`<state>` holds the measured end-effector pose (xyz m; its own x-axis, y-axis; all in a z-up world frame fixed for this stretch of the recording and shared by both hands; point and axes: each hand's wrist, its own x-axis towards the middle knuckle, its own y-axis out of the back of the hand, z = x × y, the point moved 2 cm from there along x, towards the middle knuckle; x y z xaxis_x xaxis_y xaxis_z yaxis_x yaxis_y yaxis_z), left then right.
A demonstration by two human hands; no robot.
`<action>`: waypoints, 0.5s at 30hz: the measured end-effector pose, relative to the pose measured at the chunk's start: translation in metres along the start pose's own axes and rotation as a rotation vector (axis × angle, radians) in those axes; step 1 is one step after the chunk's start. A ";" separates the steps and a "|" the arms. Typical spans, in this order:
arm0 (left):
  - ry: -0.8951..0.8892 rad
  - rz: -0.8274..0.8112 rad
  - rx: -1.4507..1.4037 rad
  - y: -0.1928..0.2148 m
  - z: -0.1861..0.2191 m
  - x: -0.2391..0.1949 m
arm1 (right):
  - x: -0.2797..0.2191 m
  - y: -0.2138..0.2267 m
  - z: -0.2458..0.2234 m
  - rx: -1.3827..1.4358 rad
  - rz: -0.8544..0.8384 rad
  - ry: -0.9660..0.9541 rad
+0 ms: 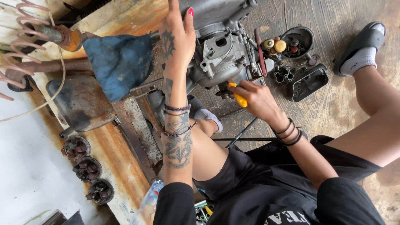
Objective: Cleaning motorcycle engine components with a brush and cloth
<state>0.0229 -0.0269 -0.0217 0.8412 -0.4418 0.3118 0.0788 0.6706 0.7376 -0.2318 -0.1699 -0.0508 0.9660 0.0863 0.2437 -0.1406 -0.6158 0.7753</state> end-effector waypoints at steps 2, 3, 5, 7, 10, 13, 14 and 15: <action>-0.043 0.029 -0.009 0.000 0.004 0.003 | -0.001 -0.018 -0.003 -0.168 -0.120 0.111; -0.039 0.031 -0.009 -0.001 0.003 0.002 | -0.002 -0.022 -0.004 -0.168 -0.124 0.114; -0.032 0.049 -0.011 -0.005 0.004 0.004 | -0.001 -0.030 -0.004 -0.279 -0.217 0.222; -0.038 0.053 -0.016 -0.006 0.003 0.003 | 0.000 -0.027 -0.004 -0.255 -0.208 0.238; -0.043 0.055 -0.044 -0.008 0.005 0.005 | 0.006 -0.019 -0.015 -0.059 -0.187 0.266; -0.067 0.089 -0.054 -0.006 0.009 0.006 | -0.002 -0.037 -0.010 -0.013 -0.190 0.265; -0.104 0.123 -0.039 -0.006 0.011 0.007 | -0.007 -0.048 -0.005 -0.141 -0.195 0.252; -0.102 0.123 -0.038 -0.008 0.010 0.006 | -0.007 -0.050 -0.003 -0.140 -0.196 0.253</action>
<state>0.0218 -0.0411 -0.0197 0.7871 -0.4117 0.4592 0.0003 0.7448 0.6673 -0.2320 -0.1376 -0.0895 0.8958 0.3942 0.2054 -0.0031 -0.4565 0.8897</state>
